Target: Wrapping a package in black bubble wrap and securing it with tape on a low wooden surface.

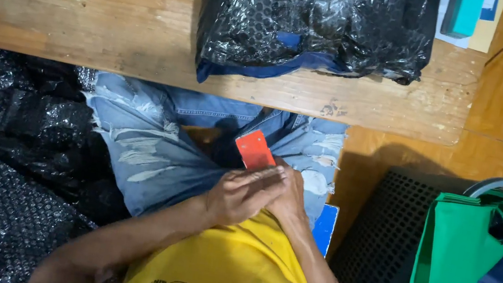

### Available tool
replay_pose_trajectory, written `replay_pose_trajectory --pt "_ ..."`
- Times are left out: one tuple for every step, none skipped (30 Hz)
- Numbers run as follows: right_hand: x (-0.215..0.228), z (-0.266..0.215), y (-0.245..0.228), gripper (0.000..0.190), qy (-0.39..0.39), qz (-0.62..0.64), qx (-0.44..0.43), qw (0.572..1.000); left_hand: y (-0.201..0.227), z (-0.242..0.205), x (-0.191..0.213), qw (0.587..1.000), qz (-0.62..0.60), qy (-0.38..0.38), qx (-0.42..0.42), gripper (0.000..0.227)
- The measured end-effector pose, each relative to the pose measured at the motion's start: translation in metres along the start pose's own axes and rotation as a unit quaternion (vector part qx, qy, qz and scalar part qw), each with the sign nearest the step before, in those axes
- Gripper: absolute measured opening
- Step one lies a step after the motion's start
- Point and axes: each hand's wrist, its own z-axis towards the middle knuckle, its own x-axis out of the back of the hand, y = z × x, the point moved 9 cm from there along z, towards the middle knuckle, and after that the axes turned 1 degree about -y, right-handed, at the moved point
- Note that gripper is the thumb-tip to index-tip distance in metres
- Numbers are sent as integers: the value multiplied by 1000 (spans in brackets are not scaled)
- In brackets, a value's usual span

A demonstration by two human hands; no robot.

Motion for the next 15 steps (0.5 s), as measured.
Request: replay_pose_trajectory --pt "-5 4 10 31 23 87 28 996 -3 -2 -1 1000 -27 -4 13 22" --pt "-10 8 20 28 47 174 57 982 -6 -4 -2 998 -53 -8 27 21" --pt "-10 9 20 28 49 174 58 982 -9 -5 -3 998 -52 -9 25 21" --pt "-11 11 22 25 44 194 44 979 -12 -7 -4 998 -54 -12 25 20" --pt "-14 9 25 23 36 212 29 976 -13 -10 -6 998 -57 -15 29 20" --pt "-15 9 26 23 35 213 27 976 -13 -11 -6 998 -58 -15 30 20" --pt "-16 10 29 27 29 206 19 978 -14 -11 -7 998 -55 -23 32 20" --pt "-17 11 31 31 24 198 10 980 -15 -10 -8 998 -53 -30 35 20" --pt "-24 17 43 31 24 198 9 980 -17 -12 -10 997 -54 -31 36 20" --pt "-40 23 59 27 -17 174 -28 984 -19 -15 -12 997 -54 -29 36 21" --pt "-56 27 76 24 -57 150 -65 985 -21 -17 -13 998 -54 -29 35 22" --pt "-52 22 71 24 -57 151 -67 985 -22 -17 -14 997 -55 -30 36 22" --pt "-42 19 61 26 -32 171 -35 984 -21 -18 -14 998 -53 -25 23 22" --pt "-32 16 52 31 -5 190 -3 982 -20 -18 -14 998 -51 -21 10 22" --pt "-39 20 57 31 -5 190 -4 982 -19 -17 -14 998 -53 -22 10 22"
